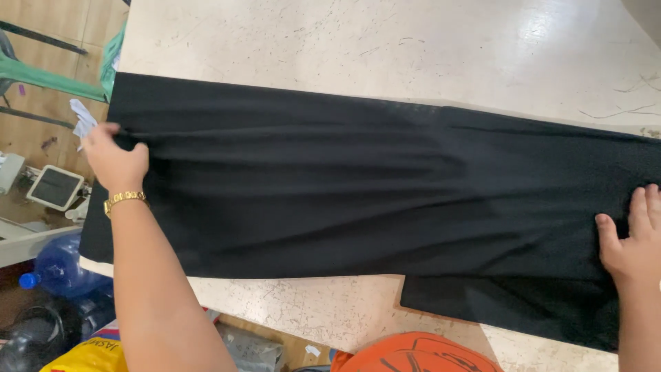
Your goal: Folding and smoothing black fabric pieces on a workbench
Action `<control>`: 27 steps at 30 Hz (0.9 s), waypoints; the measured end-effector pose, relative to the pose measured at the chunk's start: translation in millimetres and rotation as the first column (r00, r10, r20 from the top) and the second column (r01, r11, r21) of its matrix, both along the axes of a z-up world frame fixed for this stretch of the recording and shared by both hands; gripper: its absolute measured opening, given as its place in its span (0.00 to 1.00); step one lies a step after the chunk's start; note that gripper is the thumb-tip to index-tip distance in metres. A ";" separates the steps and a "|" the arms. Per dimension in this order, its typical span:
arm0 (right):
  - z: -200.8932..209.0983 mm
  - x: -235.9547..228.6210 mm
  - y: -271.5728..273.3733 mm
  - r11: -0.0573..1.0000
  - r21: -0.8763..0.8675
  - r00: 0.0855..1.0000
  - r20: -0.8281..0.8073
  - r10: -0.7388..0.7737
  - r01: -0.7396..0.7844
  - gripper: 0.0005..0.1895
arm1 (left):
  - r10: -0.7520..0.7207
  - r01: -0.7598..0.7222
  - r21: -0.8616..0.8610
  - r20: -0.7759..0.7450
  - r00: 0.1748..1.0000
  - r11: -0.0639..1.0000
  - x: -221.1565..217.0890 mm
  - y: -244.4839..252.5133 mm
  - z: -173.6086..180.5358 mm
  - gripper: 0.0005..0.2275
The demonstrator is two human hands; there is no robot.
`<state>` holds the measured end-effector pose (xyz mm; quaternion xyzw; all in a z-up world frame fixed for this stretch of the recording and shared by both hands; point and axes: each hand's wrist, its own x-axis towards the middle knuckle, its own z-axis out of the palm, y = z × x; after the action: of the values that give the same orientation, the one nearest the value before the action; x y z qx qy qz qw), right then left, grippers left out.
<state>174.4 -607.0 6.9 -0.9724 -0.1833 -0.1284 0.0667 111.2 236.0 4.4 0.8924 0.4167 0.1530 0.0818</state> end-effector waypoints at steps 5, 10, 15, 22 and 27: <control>-3.8 2.3 -1.3 0.998 0.063 1.000 -0.013 0.022 -0.021 0.32 | -0.369 0.412 0.146 -0.252 0.895 0.900 -5.6 11.5 -5.7 0.12; -3.7 3.5 -3.8 0.997 0.037 0.997 0.025 0.072 -0.073 0.30 | -0.481 0.492 0.251 -0.109 0.870 0.834 -4.8 11.7 12.9 0.09; 0.8 3.4 1.7 0.992 0.095 0.997 -0.004 0.083 -0.083 0.30 | -0.505 0.495 0.122 0.071 0.860 0.860 -2.9 22.8 10.4 0.11; -7.4 3.7 -8.6 0.994 0.040 0.993 0.047 0.103 -0.105 0.31 | -0.173 0.183 0.006 -0.297 0.939 0.983 -7.0 17.4 12.1 0.15; -4.1 1.9 -4.8 0.997 0.051 0.999 0.007 0.052 -0.052 0.31 | 0.090 -0.040 0.180 -0.278 0.956 0.983 -7.4 23.6 -3.3 0.04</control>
<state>176.3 -611.8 2.7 -0.9648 -0.2055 -0.1340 0.0945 103.8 259.6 1.2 0.8946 0.4384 0.0610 -0.0617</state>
